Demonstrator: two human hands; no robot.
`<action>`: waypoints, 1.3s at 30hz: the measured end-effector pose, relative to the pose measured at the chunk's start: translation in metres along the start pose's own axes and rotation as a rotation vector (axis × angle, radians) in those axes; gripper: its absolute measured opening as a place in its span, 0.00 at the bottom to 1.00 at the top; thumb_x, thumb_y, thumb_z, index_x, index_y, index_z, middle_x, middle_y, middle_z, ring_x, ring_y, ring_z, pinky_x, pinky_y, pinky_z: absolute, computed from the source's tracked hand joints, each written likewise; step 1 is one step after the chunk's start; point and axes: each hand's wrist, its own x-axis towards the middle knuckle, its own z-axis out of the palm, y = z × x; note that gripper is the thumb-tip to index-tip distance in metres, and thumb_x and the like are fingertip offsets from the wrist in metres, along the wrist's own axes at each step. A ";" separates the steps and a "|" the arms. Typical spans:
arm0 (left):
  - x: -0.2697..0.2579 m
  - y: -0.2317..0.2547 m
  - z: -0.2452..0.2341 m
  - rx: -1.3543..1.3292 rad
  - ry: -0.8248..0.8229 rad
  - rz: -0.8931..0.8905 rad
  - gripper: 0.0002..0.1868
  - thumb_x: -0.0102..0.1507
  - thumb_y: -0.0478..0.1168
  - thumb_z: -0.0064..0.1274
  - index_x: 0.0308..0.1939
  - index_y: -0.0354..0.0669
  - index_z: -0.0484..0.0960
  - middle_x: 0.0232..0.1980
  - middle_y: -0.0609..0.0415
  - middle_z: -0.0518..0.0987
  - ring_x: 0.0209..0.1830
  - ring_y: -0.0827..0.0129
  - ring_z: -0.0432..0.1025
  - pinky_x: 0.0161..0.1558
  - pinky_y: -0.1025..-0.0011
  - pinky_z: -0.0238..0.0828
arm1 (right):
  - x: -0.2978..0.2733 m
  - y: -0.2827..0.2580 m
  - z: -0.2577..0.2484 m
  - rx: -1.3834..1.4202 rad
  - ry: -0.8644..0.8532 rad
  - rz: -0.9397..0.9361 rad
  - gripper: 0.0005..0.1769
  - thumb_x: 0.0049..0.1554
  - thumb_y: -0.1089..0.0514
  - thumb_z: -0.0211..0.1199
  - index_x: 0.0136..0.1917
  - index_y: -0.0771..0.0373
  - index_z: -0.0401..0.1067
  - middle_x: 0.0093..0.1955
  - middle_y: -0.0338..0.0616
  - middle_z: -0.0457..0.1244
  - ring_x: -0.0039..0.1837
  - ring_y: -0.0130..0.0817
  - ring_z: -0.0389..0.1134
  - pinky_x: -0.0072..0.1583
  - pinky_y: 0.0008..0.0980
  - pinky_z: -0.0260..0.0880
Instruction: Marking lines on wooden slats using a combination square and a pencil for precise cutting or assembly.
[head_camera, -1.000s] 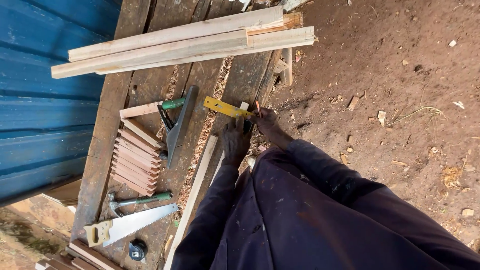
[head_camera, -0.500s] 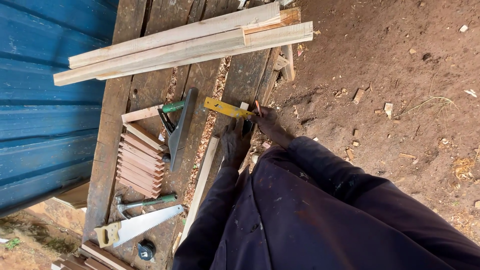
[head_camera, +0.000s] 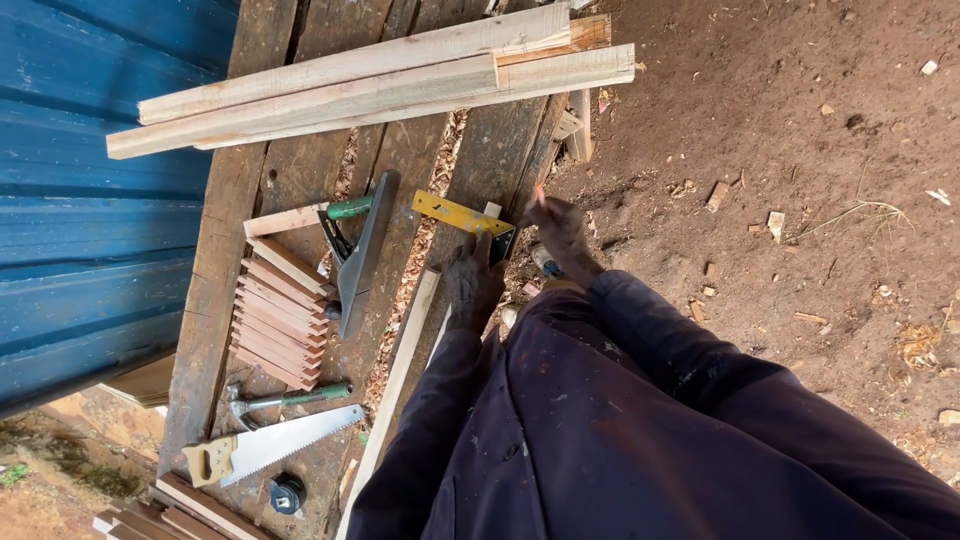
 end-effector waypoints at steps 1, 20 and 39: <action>0.000 0.001 0.000 -0.001 0.003 -0.004 0.38 0.51 0.49 0.70 0.65 0.48 0.78 0.60 0.44 0.78 0.55 0.43 0.75 0.50 0.49 0.74 | -0.001 -0.017 -0.005 -0.002 -0.005 -0.001 0.15 0.62 0.49 0.69 0.41 0.61 0.81 0.29 0.51 0.67 0.32 0.37 0.67 0.41 0.33 0.63; 0.004 0.012 -0.002 0.071 -0.151 -0.077 0.40 0.56 0.46 0.66 0.72 0.47 0.70 0.64 0.35 0.74 0.62 0.36 0.71 0.55 0.43 0.70 | 0.010 -0.059 0.004 -0.073 -0.399 -0.384 0.09 0.63 0.68 0.61 0.56 0.67 0.80 0.31 0.59 0.68 0.29 0.39 0.69 0.33 0.32 0.65; 0.002 0.009 -0.007 -0.020 -0.131 -0.092 0.40 0.55 0.45 0.66 0.72 0.48 0.72 0.64 0.38 0.75 0.64 0.41 0.70 0.58 0.46 0.70 | 0.019 0.019 -0.010 -0.347 -0.366 -0.368 0.04 0.58 0.64 0.63 0.41 0.67 0.71 0.28 0.60 0.63 0.34 0.54 0.70 0.36 0.45 0.65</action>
